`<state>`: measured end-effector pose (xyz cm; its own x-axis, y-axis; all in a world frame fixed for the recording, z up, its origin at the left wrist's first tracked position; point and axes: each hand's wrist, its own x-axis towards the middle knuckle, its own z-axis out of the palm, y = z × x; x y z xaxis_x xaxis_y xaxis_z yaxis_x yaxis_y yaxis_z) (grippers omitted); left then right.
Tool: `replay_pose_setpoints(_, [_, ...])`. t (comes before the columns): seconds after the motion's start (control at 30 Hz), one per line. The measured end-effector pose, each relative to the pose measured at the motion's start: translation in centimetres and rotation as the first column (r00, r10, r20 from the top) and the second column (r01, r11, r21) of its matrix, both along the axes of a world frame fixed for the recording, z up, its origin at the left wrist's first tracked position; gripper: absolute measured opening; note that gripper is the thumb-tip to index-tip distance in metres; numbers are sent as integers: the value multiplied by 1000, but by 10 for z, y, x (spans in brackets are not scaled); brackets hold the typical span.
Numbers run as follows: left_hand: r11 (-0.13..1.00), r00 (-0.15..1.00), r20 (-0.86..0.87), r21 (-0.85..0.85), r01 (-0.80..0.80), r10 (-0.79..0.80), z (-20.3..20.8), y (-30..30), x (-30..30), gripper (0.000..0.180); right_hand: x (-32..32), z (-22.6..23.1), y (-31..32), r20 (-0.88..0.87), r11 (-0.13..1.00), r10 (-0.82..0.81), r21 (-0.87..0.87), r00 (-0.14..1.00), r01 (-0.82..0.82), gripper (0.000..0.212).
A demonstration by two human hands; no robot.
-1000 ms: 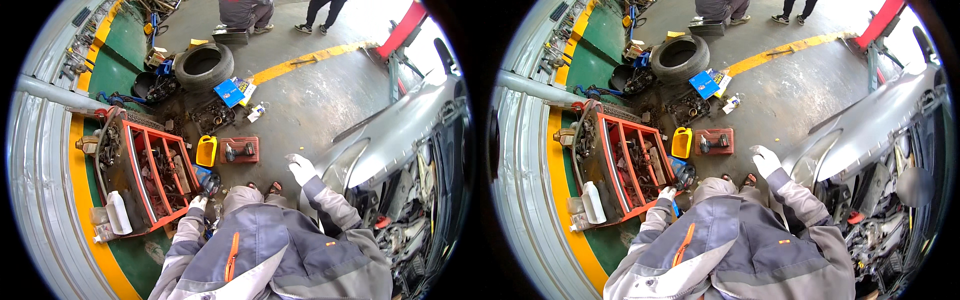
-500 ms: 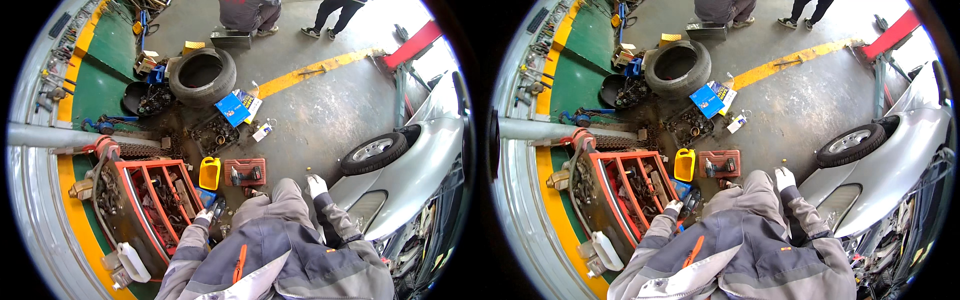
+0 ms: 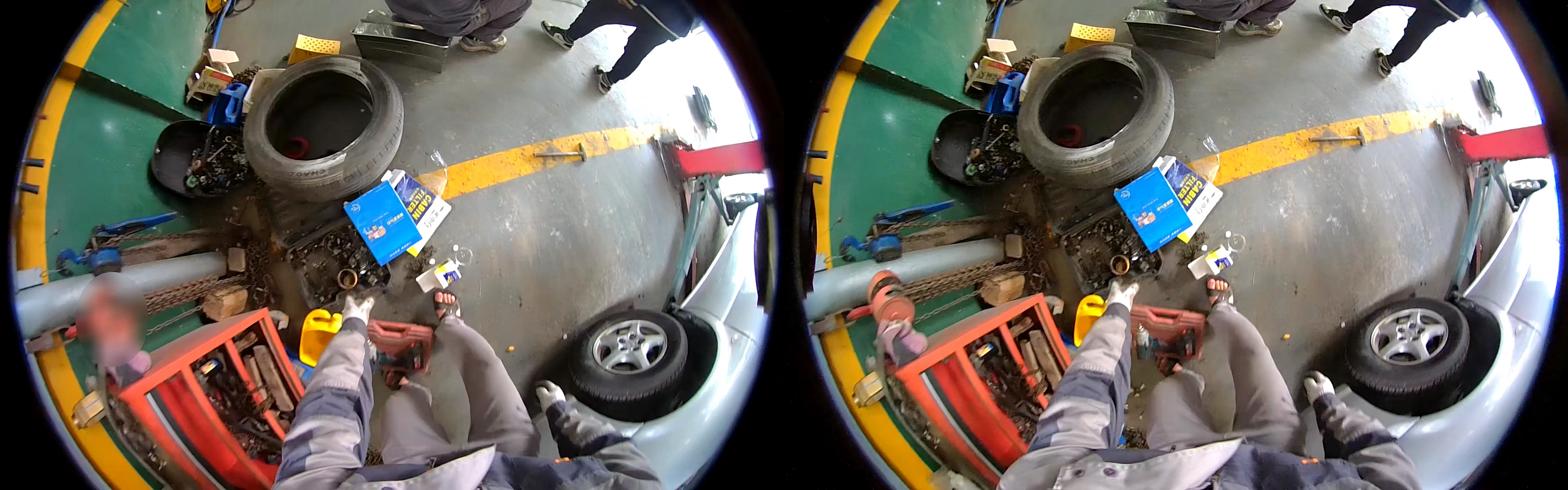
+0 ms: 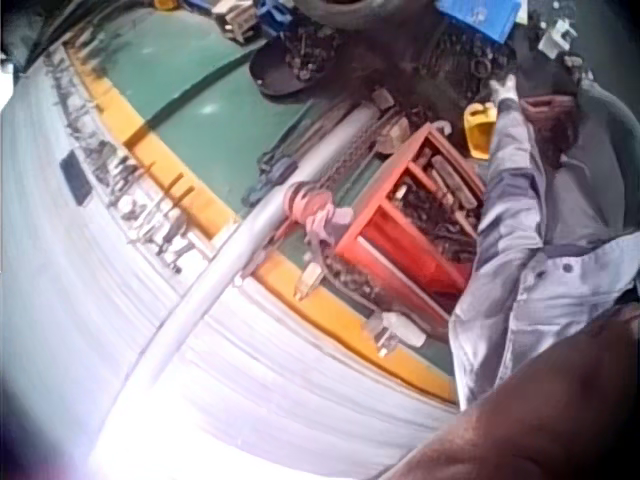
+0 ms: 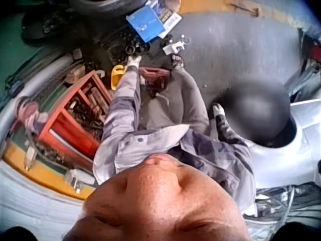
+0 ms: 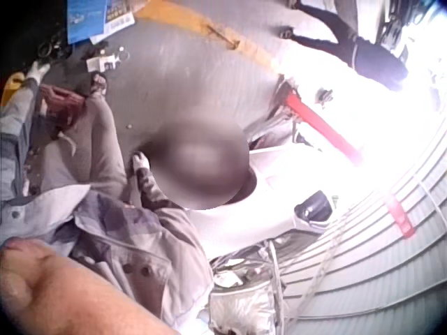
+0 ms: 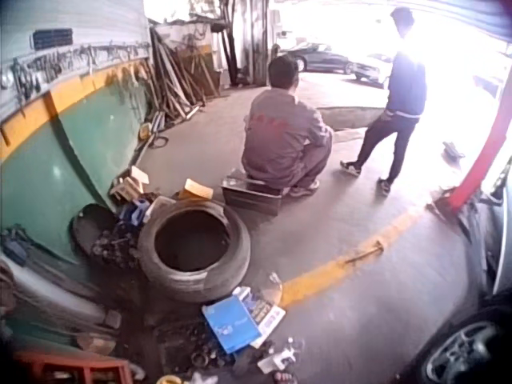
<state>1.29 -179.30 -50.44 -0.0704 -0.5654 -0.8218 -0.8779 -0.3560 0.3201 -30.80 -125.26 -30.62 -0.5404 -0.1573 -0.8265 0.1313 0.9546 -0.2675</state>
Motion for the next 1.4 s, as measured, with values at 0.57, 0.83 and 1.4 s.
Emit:
replay_pose_setpoints(0.57, [589,174,-722,373,-717,669,-166,-108,-189,49,9,-56,49,124,946,-55,325,991,12,35])
replay_pose_setpoints(0.83, [834,651,-683,534,136,331,245,101,-267,58,-26,44,-120,-304,876,-472,-271,828,400,64])
replay_pose_setpoints(1.4, [768,168,-957,-81,635,-239,578,278,-162,48,198,399,-81,312,-33,-698,-913,644,407,74])
